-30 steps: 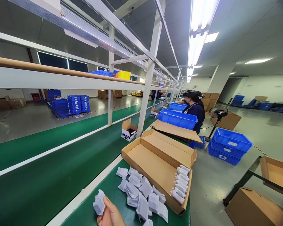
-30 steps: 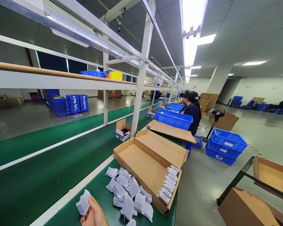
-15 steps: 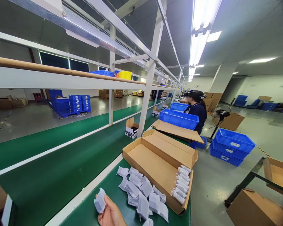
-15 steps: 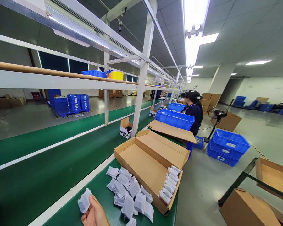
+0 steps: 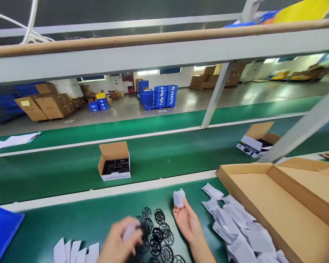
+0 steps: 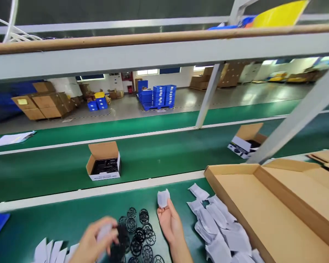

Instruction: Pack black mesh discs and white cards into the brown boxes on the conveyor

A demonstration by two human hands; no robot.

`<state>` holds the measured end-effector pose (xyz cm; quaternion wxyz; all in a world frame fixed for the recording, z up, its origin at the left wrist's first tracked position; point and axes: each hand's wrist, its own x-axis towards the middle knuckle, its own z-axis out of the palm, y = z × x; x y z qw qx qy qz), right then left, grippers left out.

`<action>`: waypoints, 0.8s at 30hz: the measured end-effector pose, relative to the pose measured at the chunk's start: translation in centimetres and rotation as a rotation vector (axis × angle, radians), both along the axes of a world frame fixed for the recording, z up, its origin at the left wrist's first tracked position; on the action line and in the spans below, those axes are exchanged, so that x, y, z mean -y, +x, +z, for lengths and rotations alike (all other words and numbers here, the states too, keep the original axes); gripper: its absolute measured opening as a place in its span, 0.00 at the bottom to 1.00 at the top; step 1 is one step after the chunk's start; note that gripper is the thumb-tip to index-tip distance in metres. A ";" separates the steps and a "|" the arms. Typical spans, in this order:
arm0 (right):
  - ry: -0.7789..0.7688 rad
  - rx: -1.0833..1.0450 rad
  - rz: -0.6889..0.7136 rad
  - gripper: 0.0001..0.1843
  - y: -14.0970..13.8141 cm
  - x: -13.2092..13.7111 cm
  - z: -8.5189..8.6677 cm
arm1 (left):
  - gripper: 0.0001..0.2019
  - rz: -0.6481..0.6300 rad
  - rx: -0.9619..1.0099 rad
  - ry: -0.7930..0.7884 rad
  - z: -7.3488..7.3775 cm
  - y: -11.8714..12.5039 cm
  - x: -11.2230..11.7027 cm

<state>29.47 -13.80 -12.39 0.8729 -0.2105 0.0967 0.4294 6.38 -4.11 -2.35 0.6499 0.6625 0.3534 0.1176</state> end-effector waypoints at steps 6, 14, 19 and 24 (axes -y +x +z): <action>-0.002 0.029 0.007 0.18 -0.1 0.1 0.0 | 0.14 0.033 -0.456 1.050 4.7 4.8 -17.2; 0.021 -0.041 -0.015 0.19 0.0 0.0 0.2 | 0.16 -0.448 -0.679 1.372 2.7 12.0 -23.7; 0.009 -0.044 -0.005 0.21 0.0 -0.1 0.2 | 0.16 -0.572 -0.697 1.411 1.3 13.8 -23.6; -0.010 -0.015 -0.007 0.19 -0.1 -0.1 0.3 | 0.22 -0.560 -0.669 1.368 0.6 14.6 -23.5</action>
